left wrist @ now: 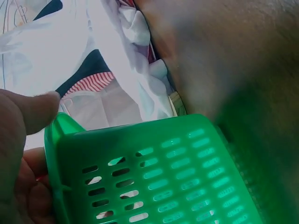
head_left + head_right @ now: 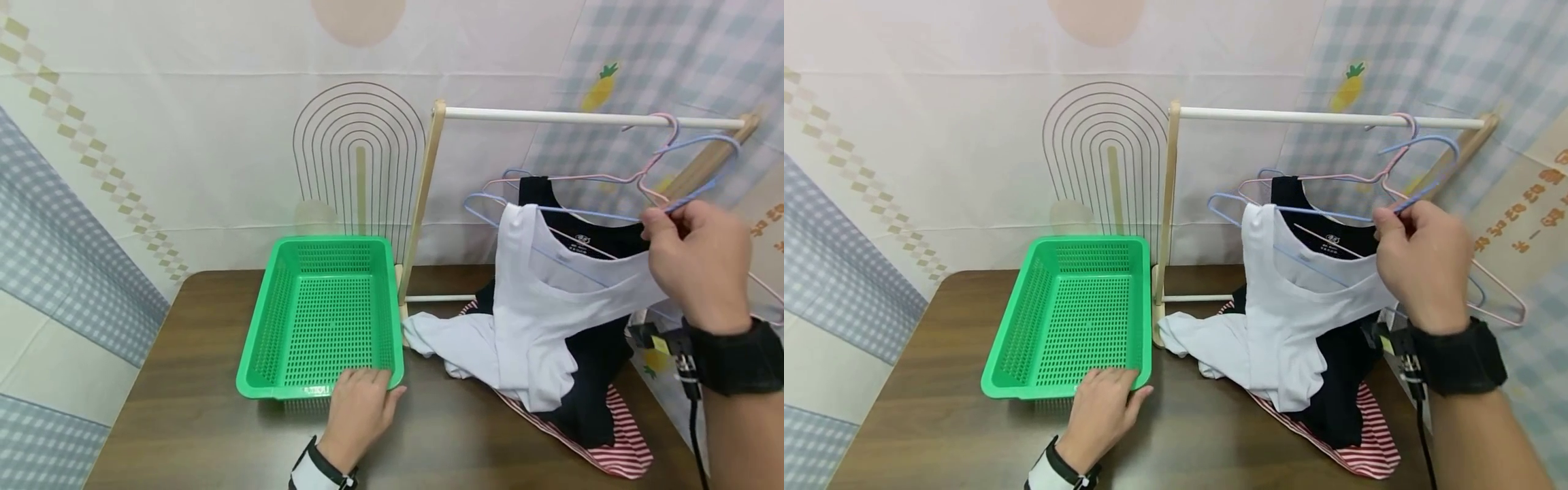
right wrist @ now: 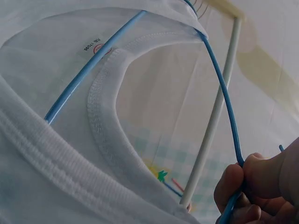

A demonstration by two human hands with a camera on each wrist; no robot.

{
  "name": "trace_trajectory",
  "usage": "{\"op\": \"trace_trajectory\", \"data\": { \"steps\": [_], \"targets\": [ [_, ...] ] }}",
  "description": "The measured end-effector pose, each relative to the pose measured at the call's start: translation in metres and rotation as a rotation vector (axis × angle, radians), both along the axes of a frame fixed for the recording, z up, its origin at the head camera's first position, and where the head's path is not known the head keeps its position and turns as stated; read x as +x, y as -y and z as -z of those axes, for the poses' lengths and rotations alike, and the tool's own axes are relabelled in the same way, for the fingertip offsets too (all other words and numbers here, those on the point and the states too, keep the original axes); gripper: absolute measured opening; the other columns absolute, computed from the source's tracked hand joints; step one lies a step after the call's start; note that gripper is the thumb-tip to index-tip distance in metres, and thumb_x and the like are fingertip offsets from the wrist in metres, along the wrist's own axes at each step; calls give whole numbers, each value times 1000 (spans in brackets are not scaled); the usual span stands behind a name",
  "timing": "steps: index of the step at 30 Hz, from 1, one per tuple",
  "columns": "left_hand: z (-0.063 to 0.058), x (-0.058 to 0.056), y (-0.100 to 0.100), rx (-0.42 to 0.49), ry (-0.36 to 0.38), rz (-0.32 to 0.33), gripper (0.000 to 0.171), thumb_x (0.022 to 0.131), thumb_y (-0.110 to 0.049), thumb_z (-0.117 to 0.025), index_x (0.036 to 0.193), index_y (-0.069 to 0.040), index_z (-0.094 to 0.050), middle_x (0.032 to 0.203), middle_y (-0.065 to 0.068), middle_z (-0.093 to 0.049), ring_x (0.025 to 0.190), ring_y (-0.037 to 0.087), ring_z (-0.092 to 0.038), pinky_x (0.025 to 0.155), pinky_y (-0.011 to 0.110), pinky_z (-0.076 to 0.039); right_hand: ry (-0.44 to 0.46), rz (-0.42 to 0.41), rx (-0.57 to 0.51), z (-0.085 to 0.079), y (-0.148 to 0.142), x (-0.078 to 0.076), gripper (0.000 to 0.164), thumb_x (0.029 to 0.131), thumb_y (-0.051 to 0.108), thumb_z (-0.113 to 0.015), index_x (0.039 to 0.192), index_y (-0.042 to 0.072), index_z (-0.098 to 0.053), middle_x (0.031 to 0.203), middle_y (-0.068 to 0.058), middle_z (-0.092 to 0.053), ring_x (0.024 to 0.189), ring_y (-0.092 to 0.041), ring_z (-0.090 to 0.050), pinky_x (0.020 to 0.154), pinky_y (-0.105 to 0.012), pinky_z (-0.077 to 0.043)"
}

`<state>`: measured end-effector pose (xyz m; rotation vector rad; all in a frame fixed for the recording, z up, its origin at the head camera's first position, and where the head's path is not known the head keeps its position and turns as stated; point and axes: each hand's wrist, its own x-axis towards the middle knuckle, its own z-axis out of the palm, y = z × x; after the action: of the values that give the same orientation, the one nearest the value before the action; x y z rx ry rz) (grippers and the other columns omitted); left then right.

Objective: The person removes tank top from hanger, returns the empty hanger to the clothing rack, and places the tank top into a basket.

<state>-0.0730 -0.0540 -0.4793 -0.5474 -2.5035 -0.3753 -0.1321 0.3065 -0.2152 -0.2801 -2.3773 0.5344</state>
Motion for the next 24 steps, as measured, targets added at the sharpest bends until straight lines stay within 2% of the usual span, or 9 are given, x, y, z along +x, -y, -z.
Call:
{"op": "trace_trajectory", "data": {
  "steps": [1, 3, 4, 8, 13, 16, 18, 21, 24],
  "targets": [
    [-1, 1, 0, 4, 11, -4, 32, 88, -46, -79, 91, -15, -76, 84, 0, -79, 76, 16, -73, 71, 35, -55, -22, -21, 7, 3, 3, 6, 37, 106, 25, -58, 97, -8, -72, 64, 18, -56, 56, 12, -30, 54, -17, -26],
    [-5, 1, 1, 25, 36, -9, 36, 90, -49, -76, 97, -14, -77, 89, 1, -80, 80, 17, -75, 74, 36, -57, -53, -61, 15, 9, 8, 16, 32, 104, 20, -61, 93, -8, -72, 62, 39, -42, 56, 14, -30, 54, -13, -25],
    [-7, 0, 1, 41, 45, -8, 38, 91, -50, -75, 100, -13, -78, 93, 2, -81, 83, 18, -76, 75, 37, -58, -66, -81, 19, 12, 10, 20, 30, 103, 19, -63, 93, -8, -72, 65, 43, -36, 58, 15, -31, 55, -12, -25],
    [-19, -10, 4, 117, 55, 3, 42, 94, -49, -72, 111, -11, -77, 103, 5, -81, 93, 21, -77, 83, 39, -60, -89, -143, 39, 25, 17, 35, 21, 101, 14, -66, 94, -5, -72, 71, 45, -38, 63, 17, -32, 59, -10, -25],
    [-40, -23, 10, 230, -27, 31, 36, 94, -40, -75, 112, -9, -76, 104, 6, -81, 96, 23, -77, 85, 40, -61, -148, -254, 59, 36, 28, 44, 15, 98, 13, -71, 95, -1, -73, 75, 47, -40, 63, 17, -33, 59, -10, -25],
    [-49, -28, 11, 282, -79, 63, 33, 95, -36, -74, 113, -8, -75, 104, 6, -81, 98, 24, -77, 85, 40, -61, -177, -311, 91, 39, 34, 46, 12, 96, 12, -72, 93, 0, -73, 77, 35, -52, 62, 18, -32, 59, -10, -24],
    [-54, -29, 12, 313, -108, 87, 32, 98, -36, -71, 112, -8, -75, 105, 7, -80, 100, 24, -76, 87, 40, -61, -187, -343, 117, 40, 38, 47, 9, 94, 9, -73, 92, 0, -73, 76, 18, -62, 64, 19, -32, 59, -10, -24],
    [-58, -28, 10, 379, -183, 136, 31, 102, -36, -65, 108, -7, -74, 103, 7, -79, 99, 24, -74, 88, 39, -60, -180, -367, 146, 43, 46, 51, 6, 92, 7, -74, 91, 1, -74, 75, -8, -66, 67, 20, -30, 59, -13, -24],
    [-64, -25, 7, 449, -312, 203, 31, 105, -34, -61, 102, -5, -73, 98, 9, -75, 95, 25, -70, 86, 39, -57, -167, -398, 161, 48, 55, 55, 4, 90, 5, -76, 91, 2, -74, 74, -10, -64, 70, 16, -31, 60, -17, -26]
  ]
}}
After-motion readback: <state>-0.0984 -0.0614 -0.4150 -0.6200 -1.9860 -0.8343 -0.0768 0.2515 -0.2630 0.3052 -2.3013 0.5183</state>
